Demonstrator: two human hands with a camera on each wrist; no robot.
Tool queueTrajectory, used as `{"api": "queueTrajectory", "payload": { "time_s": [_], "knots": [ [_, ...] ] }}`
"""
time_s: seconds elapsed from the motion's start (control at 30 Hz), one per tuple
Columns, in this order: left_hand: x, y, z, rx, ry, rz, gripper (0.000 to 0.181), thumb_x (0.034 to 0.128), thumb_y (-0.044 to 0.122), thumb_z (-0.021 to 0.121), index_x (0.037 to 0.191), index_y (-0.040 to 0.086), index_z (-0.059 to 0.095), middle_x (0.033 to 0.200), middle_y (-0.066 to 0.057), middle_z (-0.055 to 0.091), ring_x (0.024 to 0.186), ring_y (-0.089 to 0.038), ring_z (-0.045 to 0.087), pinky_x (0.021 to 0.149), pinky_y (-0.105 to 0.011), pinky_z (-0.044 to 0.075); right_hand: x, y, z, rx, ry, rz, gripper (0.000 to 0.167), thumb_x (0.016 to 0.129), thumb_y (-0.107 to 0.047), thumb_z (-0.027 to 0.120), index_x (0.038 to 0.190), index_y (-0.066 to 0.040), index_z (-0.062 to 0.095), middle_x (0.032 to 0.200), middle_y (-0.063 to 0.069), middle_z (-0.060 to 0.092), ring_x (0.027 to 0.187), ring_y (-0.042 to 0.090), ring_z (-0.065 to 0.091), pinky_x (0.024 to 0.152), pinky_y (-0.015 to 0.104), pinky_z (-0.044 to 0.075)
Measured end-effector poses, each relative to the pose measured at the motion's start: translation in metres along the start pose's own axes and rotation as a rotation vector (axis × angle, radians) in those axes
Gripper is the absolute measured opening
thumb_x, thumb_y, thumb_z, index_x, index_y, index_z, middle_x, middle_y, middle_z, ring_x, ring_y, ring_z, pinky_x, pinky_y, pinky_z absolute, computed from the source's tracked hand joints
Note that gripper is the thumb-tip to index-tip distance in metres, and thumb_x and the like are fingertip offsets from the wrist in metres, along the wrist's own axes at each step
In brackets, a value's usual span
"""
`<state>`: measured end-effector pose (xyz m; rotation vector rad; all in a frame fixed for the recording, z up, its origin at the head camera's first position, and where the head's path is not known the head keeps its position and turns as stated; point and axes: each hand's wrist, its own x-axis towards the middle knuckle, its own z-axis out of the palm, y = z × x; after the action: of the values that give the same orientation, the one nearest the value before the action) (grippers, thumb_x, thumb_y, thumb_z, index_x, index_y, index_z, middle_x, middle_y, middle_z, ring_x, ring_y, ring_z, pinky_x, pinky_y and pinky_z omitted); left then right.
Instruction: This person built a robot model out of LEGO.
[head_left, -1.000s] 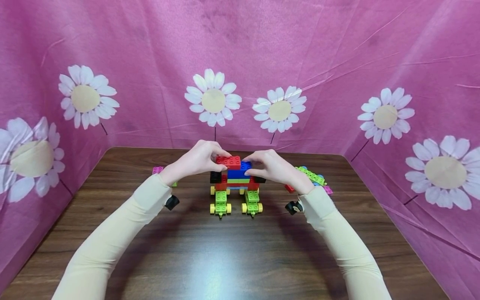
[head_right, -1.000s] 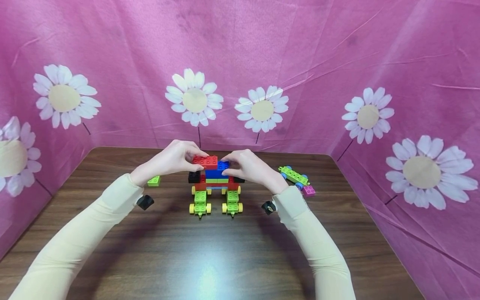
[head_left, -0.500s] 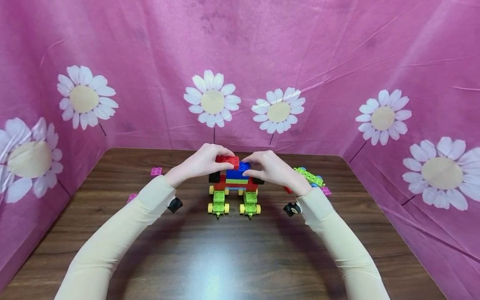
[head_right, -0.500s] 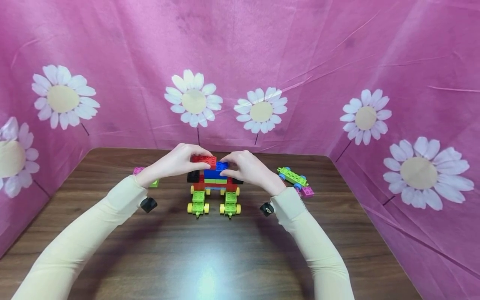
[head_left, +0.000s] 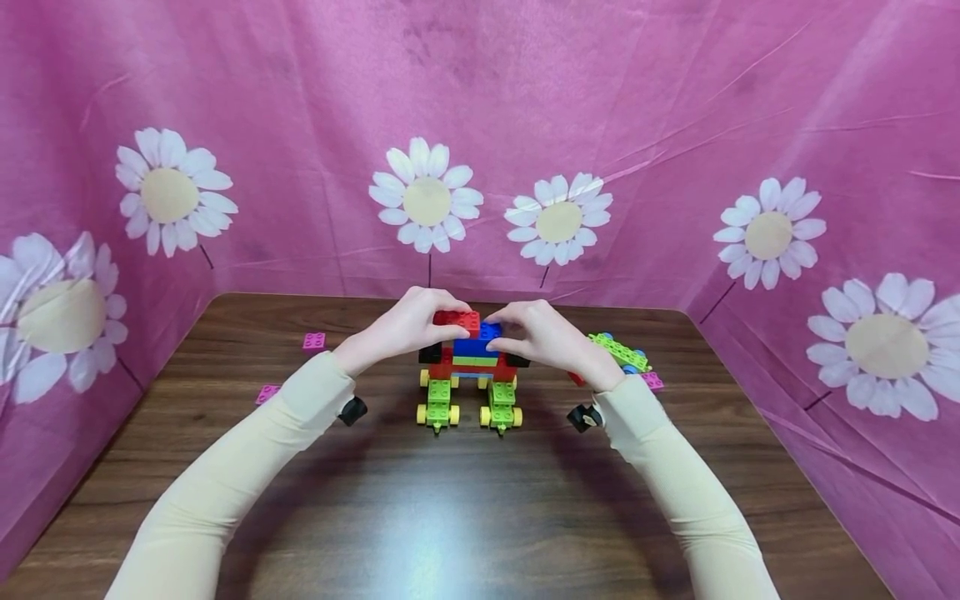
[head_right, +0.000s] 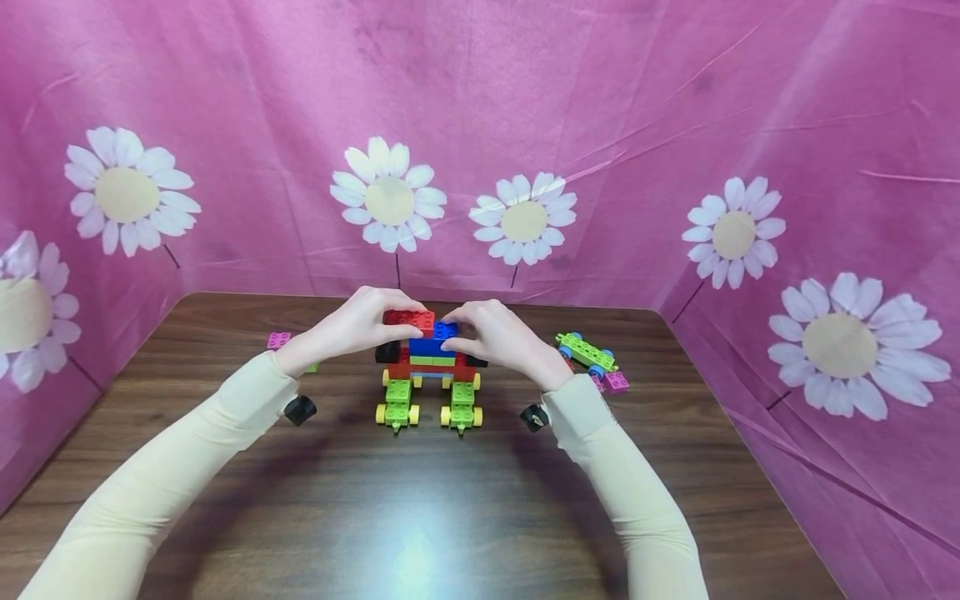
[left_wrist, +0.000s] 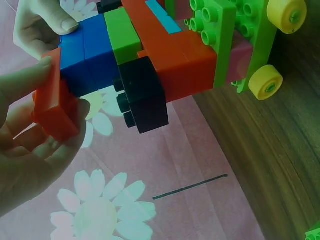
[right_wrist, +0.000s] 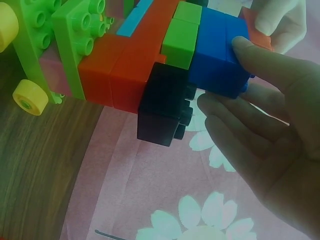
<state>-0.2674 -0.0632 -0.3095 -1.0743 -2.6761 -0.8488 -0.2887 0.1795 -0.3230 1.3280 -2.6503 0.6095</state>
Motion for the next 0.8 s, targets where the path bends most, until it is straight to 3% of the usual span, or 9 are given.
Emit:
{"api": "queueTrajectory", "payload": {
  "time_s": [0.57,0.8],
  "knots": [
    [0.000,0.001,0.003,0.048,-0.032,-0.077,0.035,0.0861,0.020,0.077,0.115,0.002,0.071,0.105,-0.012,0.075,0.087,-0.022,0.066,0.080,-0.034,0.058,-0.002,0.003,-0.001,0.022,-0.023,0.006,0.036,0.087,-0.025,0.076,0.118,-0.007,0.071,0.112,0.007,0.074,0.100,0.019,0.070,0.091,0.036,0.058],
    [0.001,0.000,0.004,0.034,-0.043,-0.096,0.038,0.0865,0.022,0.077,0.119,0.002,0.069,0.109,-0.013,0.074,0.091,-0.023,0.065,0.082,-0.034,0.058,-0.021,0.021,-0.023,0.025,0.093,0.035,0.035,0.088,-0.025,0.075,0.119,-0.008,0.070,0.114,0.007,0.074,0.103,0.019,0.069,0.092,0.039,0.057]
  ]
}}
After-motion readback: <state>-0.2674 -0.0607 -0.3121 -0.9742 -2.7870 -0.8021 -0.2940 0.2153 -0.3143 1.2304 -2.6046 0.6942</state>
